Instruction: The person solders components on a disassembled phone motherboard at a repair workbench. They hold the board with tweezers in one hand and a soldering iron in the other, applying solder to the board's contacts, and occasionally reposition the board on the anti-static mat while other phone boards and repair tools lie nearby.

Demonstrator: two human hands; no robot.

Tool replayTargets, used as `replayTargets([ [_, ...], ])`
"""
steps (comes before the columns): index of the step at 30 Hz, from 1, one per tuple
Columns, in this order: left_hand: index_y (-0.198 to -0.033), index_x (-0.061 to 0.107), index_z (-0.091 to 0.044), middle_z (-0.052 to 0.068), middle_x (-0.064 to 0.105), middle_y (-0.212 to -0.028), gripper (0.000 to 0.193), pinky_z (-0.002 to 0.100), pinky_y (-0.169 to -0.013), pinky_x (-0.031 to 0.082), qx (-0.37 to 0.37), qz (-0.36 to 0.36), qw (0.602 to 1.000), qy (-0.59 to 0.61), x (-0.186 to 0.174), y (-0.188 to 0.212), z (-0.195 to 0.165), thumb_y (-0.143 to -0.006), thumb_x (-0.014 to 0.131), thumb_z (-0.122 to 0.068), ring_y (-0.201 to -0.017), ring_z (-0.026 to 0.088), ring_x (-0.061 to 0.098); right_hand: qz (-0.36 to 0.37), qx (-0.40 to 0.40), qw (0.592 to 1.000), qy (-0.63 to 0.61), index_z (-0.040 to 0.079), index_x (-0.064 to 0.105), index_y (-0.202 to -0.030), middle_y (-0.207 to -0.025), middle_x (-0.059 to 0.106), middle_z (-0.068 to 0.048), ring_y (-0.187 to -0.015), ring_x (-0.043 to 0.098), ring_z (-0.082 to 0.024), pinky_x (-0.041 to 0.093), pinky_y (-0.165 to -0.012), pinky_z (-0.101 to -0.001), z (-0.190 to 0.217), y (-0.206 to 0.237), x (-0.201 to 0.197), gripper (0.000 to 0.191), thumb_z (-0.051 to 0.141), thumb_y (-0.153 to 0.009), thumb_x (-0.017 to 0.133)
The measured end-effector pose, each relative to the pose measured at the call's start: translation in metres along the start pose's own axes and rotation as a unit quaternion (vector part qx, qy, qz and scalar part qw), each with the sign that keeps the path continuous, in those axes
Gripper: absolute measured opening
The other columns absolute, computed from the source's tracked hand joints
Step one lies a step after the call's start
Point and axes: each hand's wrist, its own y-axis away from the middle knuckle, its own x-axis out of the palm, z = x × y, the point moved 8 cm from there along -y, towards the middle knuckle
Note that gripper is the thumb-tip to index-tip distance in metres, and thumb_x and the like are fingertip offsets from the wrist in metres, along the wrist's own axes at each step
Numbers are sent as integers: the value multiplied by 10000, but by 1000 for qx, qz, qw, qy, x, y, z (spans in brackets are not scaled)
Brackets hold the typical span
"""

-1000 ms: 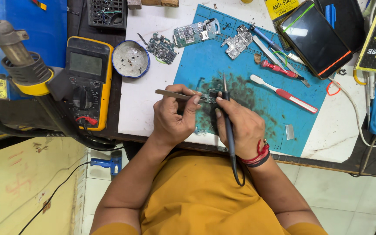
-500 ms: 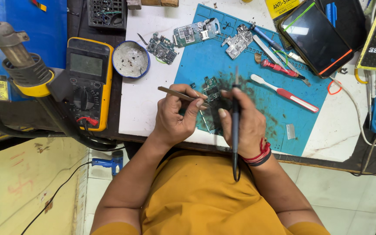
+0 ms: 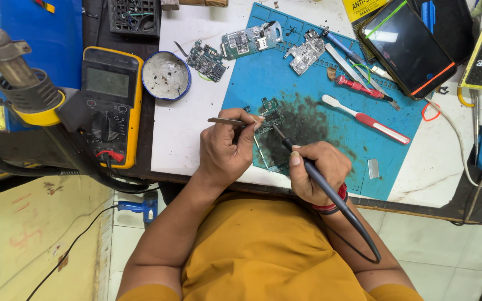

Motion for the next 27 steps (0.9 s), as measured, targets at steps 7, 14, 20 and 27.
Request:
replayTargets([
  [7,-1091,530,-35,107,773,-987,140,244,-666,607,6,3,1000,-4,1,0,-1,-1055,661,-71,-801,136,771,11,0,1000,8,15,609,-906,-820,715,-136,-649,678,-251,521,-613,-336,3,-4,0,76,34,-935,677],
  [14,-1072,538,-34,103,778,-975,136,239,-630,593,-4,6,1000,-7,1,-1,-1,-1041,666,-67,-748,122,758,7,-9,1000,13,13,605,-909,-809,707,-138,-645,678,-253,522,-609,-337,6,-4,0,86,33,-931,686],
  [20,-1077,538,-39,102,769,-979,134,251,-664,613,11,2,1000,-11,1,-1,-4,-1048,666,-66,-802,143,774,8,-18,1000,7,13,597,-905,-803,705,-139,-649,680,-256,531,-618,-341,8,-4,0,89,28,-926,682],
  [27,-1077,537,-39,99,770,-976,139,255,-662,612,8,2,1000,-16,1,0,-3,-1044,669,-65,-801,147,776,9,-19,1000,5,16,592,-902,-787,701,-135,-644,678,-259,533,-619,-344,8,-5,0,91,22,-925,681],
])
